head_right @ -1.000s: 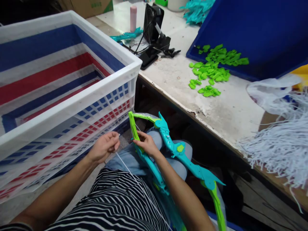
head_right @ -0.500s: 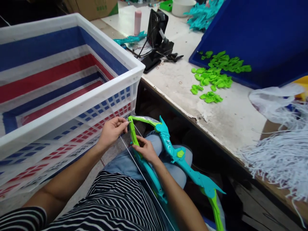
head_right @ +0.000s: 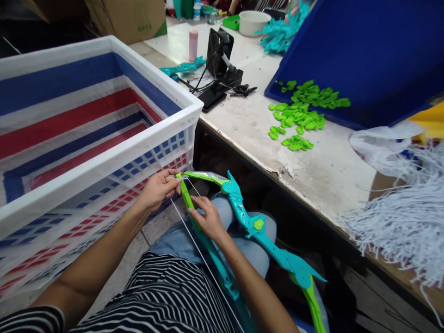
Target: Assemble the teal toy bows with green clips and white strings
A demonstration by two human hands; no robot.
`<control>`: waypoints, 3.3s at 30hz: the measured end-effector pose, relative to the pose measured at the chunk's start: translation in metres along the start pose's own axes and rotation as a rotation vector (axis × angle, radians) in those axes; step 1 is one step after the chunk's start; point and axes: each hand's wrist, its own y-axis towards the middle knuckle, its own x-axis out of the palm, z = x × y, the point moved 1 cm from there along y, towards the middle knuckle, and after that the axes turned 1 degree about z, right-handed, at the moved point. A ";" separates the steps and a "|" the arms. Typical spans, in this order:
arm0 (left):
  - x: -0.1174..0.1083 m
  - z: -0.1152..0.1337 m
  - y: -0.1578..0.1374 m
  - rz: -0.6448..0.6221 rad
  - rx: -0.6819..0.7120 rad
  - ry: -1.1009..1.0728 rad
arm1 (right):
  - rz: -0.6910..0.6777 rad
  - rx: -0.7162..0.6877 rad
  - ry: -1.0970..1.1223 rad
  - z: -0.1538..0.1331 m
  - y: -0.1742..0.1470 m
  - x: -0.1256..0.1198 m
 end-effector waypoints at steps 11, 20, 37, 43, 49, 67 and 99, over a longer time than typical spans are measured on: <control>-0.007 0.002 -0.007 0.003 -0.020 0.000 | 0.085 -0.403 -0.168 -0.059 0.063 -0.012; -0.006 0.006 -0.009 -0.008 -0.049 0.176 | 0.042 -0.457 -0.239 -0.073 0.063 -0.014; 0.027 0.028 0.003 0.000 0.071 0.120 | 0.531 -0.540 -0.224 -0.091 0.039 -0.022; 0.022 0.055 -0.004 0.160 0.306 0.494 | 0.500 -0.501 -0.168 -0.076 0.035 0.010; 0.028 0.047 -0.013 0.133 -0.008 0.107 | 0.577 -0.452 -0.079 -0.083 0.042 0.005; 0.026 0.045 -0.010 0.057 -0.109 -0.026 | 0.384 -0.544 -0.195 -0.093 0.050 -0.018; -0.009 -0.116 -0.112 -0.650 0.620 1.054 | 0.177 0.280 -1.151 0.052 -0.099 -0.109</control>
